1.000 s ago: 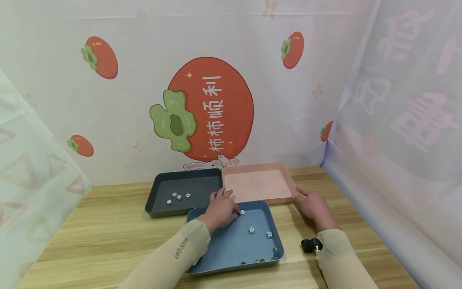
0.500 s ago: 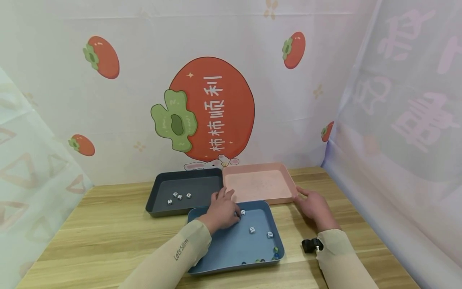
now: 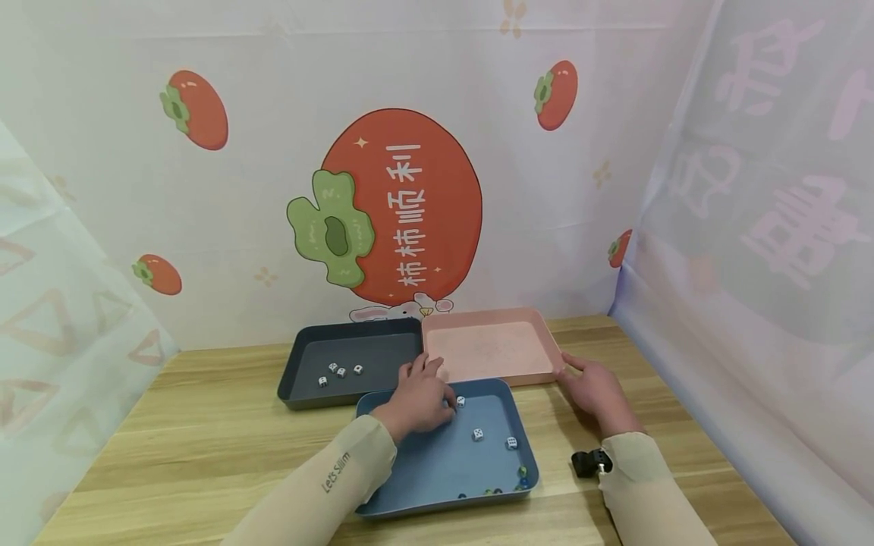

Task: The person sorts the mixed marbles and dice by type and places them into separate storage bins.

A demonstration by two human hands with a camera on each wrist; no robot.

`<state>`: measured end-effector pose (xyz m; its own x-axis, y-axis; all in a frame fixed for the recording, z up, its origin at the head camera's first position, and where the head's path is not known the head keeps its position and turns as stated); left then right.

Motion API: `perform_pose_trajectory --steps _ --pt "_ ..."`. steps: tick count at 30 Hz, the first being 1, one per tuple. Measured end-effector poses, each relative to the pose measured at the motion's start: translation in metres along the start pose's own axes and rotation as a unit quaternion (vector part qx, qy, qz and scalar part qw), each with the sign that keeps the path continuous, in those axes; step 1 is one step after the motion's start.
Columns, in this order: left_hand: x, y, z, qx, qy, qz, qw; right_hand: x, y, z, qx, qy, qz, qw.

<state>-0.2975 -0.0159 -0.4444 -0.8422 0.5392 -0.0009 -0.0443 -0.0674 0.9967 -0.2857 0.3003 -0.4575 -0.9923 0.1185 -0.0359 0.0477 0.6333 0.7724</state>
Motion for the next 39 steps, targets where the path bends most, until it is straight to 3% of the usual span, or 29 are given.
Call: perform_pose_trajectory --steps 7,20,30,39 --pt "-0.003 0.009 -0.001 -0.028 -0.001 -0.004 0.9996 0.000 0.001 -0.001 -0.002 0.006 0.002 1.0000" --pt "-0.002 0.015 -0.006 -0.066 0.009 0.000 0.9978 -0.001 0.001 -0.002 0.000 0.010 0.005 0.9999" --pt "0.013 0.039 -0.016 -0.134 0.080 0.090 0.9837 0.000 0.001 -0.001 -0.003 0.014 0.004 0.9999" --pt "0.026 0.032 -0.031 -0.122 0.117 0.093 0.9811 0.001 0.001 0.000 -0.005 0.009 0.003 0.9999"
Point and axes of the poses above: each hand's wrist, its own x-axis towards the middle knuckle, its own y-axis out of the back of the hand, z = x × y, the point moved 2 cm from there along x, towards the middle knuckle, and after that the axes turned 4 degrees about x, right-handed, at the moved point
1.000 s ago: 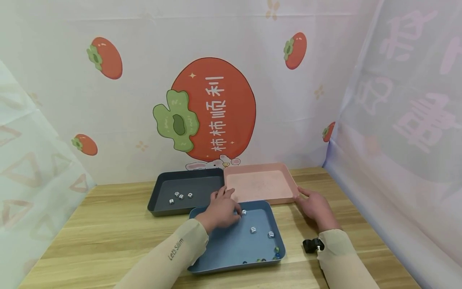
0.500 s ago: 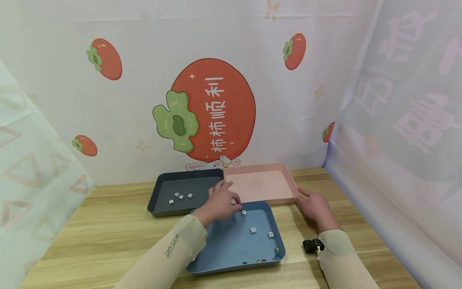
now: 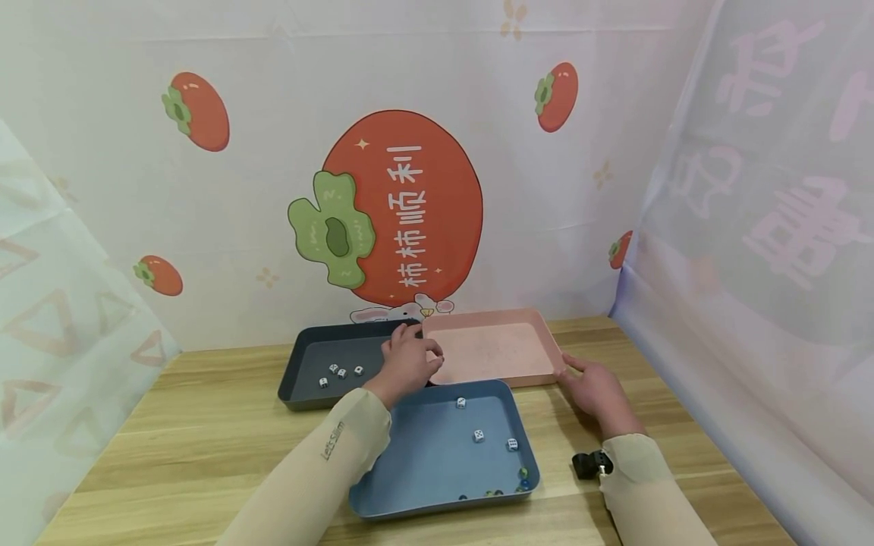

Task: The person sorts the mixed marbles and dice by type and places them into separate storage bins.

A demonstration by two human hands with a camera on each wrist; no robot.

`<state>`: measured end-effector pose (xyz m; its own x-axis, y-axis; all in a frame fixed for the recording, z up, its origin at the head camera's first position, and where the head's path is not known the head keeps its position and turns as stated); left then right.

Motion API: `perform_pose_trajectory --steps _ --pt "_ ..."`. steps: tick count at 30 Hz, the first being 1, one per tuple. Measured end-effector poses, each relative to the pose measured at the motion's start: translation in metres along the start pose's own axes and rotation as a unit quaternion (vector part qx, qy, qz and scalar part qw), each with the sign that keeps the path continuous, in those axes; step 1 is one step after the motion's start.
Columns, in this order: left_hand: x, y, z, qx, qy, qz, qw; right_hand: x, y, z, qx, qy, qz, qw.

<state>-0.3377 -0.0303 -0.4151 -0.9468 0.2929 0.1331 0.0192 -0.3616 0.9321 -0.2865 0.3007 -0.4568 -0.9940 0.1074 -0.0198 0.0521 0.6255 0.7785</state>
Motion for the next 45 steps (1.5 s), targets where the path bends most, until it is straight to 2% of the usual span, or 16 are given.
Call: perform_pose_trajectory --steps 21,24,28,32,38,45 --pt "0.013 -0.003 -0.005 0.031 0.021 -0.005 0.9993 -0.002 0.000 -0.002 0.008 -0.015 -0.003 0.9998" --pt "0.015 -0.002 -0.008 0.048 0.027 0.013 0.9984 -0.002 0.000 -0.001 0.009 -0.016 -0.003 0.9998" --pt "0.016 0.000 -0.013 0.076 0.050 0.045 0.9948 -0.001 -0.001 0.000 0.010 -0.016 -0.002 0.9998" --pt "0.016 0.000 -0.017 0.077 0.065 0.053 0.9935 0.000 -0.001 0.001 0.007 -0.012 0.000 0.9999" --pt "0.016 0.000 -0.018 0.076 0.070 0.046 0.9936 0.000 0.000 0.000 0.002 -0.003 0.002 1.0000" --pt "0.013 -0.001 -0.012 0.056 0.049 0.029 0.9968 0.000 -0.001 0.000 0.004 -0.002 0.003 1.0000"
Point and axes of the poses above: each hand's wrist, its own x-axis towards the middle knuckle, its own y-axis out of the back of the hand, z = x × y, the point moved 2 cm from there along x, towards the middle knuckle, and after that the axes turned 4 degrees about x, right-handed, at the moved point
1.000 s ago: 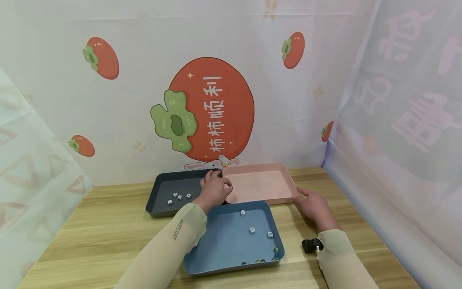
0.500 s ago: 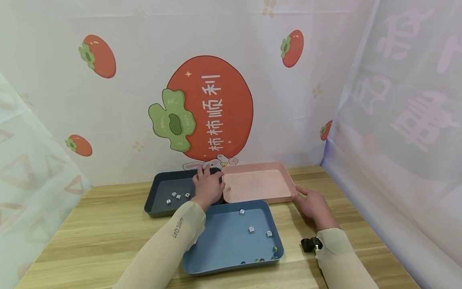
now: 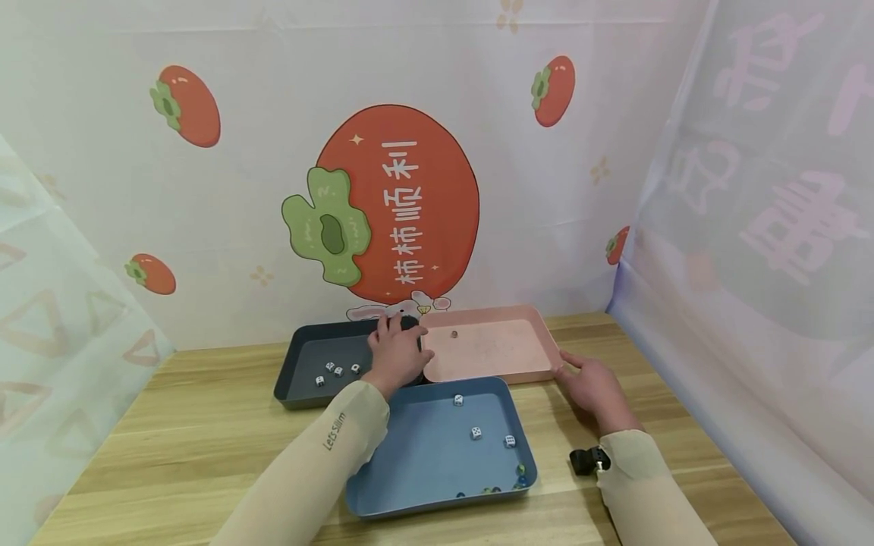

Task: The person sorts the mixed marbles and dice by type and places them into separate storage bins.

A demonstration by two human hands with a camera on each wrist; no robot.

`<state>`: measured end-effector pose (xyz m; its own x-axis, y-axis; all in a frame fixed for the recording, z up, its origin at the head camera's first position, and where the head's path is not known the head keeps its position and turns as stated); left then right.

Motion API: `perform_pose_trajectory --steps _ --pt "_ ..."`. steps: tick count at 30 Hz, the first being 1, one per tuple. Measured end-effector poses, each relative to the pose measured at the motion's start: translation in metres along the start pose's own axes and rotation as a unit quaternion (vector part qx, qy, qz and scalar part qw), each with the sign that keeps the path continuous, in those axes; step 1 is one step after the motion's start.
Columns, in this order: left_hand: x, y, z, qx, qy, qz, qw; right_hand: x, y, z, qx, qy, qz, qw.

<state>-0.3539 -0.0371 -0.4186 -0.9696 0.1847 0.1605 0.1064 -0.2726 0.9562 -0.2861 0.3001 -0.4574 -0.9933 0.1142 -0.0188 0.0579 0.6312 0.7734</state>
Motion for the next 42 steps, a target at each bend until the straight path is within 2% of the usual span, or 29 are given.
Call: perform_pose_trajectory --steps 12,18,21,26,29,32,34,36,42 --pt "-0.009 0.001 0.018 -0.006 -0.030 -0.015 0.9994 0.000 0.001 0.000 0.003 0.004 0.003 1.0000" --pt "-0.020 -0.001 0.029 -0.002 -0.062 -0.026 0.9978 -0.001 0.000 0.002 0.004 0.001 0.003 1.0000" --pt "-0.027 -0.003 0.036 0.001 -0.091 -0.039 0.9951 -0.002 0.000 0.003 0.000 0.005 0.004 1.0000" --pt "-0.040 -0.006 0.048 0.015 -0.164 -0.055 0.9848 -0.002 0.000 0.002 -0.002 0.003 0.005 1.0000" --pt "-0.048 -0.010 0.052 0.040 -0.211 -0.076 0.9738 -0.001 0.000 0.002 0.000 -0.002 0.003 1.0000" --pt "-0.056 -0.015 0.055 0.065 -0.243 -0.109 0.9618 -0.001 0.000 0.001 -0.001 -0.001 0.001 1.0000" --pt "-0.061 -0.017 0.056 0.073 -0.255 -0.127 0.9558 -0.001 0.000 0.001 -0.004 0.000 0.002 1.0000" --pt "-0.065 -0.019 0.057 0.072 -0.261 -0.137 0.9528 0.000 0.000 0.001 -0.005 0.002 0.002 1.0000" --pt "-0.070 -0.025 0.061 0.082 -0.274 -0.141 0.9478 0.001 0.000 0.001 -0.006 0.000 0.001 1.0000"
Point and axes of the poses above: each hand's wrist, its own x-axis towards the middle knuckle, its own y-axis out of the back of the hand, z = x × y, the point moved 2 cm from there along x, towards the middle knuckle, and after that the axes turned 4 degrees about x, right-handed, at the moved point
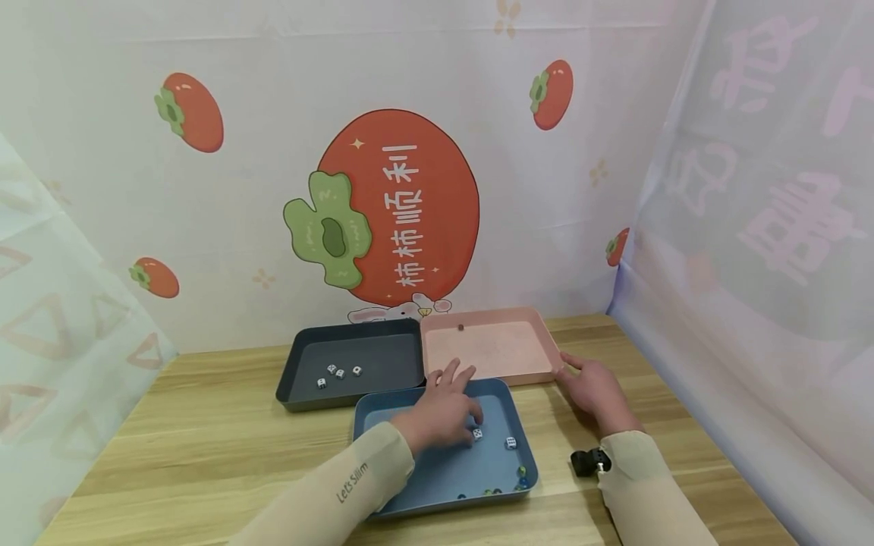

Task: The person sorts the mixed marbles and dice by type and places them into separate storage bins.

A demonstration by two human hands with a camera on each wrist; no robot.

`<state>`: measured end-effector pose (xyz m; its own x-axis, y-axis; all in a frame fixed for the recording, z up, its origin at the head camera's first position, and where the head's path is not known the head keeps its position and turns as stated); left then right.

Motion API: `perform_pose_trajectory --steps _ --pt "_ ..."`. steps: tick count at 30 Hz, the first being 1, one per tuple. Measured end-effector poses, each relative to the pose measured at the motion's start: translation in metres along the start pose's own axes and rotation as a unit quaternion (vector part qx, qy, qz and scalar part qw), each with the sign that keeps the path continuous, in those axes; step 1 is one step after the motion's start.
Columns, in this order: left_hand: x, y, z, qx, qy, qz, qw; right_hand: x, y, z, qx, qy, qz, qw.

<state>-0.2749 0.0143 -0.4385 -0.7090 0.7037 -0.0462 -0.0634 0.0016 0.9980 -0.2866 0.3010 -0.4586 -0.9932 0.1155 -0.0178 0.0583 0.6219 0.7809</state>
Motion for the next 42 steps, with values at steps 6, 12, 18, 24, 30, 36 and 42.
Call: perform_pose_trajectory --steps 6,12,18,24,30,36,42 --pt "0.001 -0.008 0.004 0.023 -0.007 0.002 0.9997 -0.001 0.000 0.000 0.002 -0.002 0.000 1.0000" --pt "0.002 -0.011 0.003 0.045 -0.017 0.013 0.9988 -0.001 0.000 0.000 0.001 -0.004 0.000 1.0000" --pt "0.000 -0.011 0.002 0.042 -0.032 0.013 0.9985 -0.002 0.001 -0.004 -0.002 -0.005 -0.005 1.0000" --pt "0.000 -0.012 0.002 0.023 -0.040 0.006 0.9989 -0.001 0.000 -0.002 0.002 -0.003 -0.002 1.0000" --pt "0.000 -0.010 0.004 0.028 -0.041 0.006 0.9987 0.000 0.000 -0.001 0.000 -0.002 0.000 1.0000" --pt "-0.001 -0.009 0.006 0.032 -0.041 0.011 0.9986 0.000 0.000 -0.003 -0.002 -0.001 0.000 1.0000" --pt "-0.002 -0.003 0.003 -0.008 -0.026 0.015 0.9995 0.000 0.001 -0.002 -0.004 0.000 0.000 1.0000"
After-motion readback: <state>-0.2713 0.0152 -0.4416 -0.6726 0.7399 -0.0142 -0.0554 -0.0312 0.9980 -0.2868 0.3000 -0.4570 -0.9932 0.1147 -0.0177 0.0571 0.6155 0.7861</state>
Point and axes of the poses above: each hand's wrist, its own x-axis towards the middle knuckle, its own y-axis out of the back of the hand, z = x × y, the point moved 2 cm from there along x, towards the middle knuckle, and after that the axes turned 4 degrees about x, right-handed, at the moved point
